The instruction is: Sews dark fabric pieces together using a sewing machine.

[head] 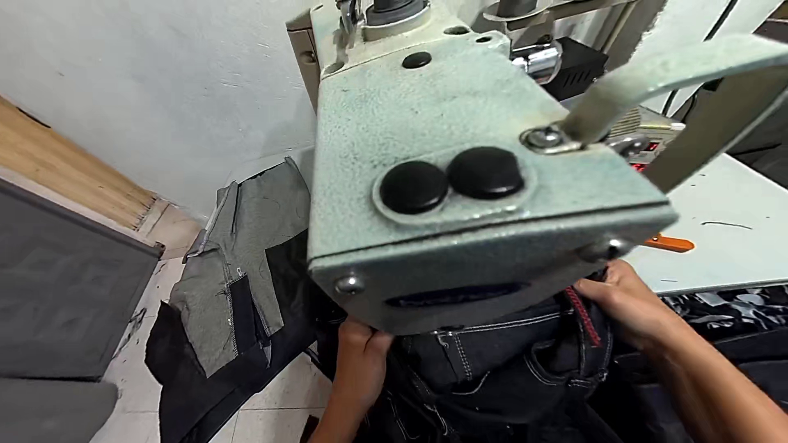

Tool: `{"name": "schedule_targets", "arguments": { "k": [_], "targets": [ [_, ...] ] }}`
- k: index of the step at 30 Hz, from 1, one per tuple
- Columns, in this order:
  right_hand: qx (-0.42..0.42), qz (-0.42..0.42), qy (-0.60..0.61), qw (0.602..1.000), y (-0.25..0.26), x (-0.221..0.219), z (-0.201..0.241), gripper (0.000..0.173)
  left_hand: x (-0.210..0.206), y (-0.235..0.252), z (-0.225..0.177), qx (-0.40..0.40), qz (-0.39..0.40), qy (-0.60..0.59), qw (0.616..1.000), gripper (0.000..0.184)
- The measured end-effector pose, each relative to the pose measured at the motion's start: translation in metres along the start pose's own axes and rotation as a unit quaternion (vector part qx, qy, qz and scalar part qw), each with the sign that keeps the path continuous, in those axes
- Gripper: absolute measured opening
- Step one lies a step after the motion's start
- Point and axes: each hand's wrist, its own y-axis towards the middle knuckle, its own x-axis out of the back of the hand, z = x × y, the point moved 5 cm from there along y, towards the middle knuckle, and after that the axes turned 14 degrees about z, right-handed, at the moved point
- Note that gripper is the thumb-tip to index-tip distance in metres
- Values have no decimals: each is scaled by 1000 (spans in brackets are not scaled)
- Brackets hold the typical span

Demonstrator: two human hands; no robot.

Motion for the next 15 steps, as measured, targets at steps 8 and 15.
{"name": "schedule_targets", "arguments": {
  "k": [8, 15],
  "targets": [
    [11, 9, -8, 1000, -5, -13, 8, 29, 10, 7, 18, 26, -61, -51, 996, 25],
    [-2, 11, 6, 1000, -6, -10, 5, 30, 9, 4, 14, 3, -35, -15, 999, 20]
  ]
}}
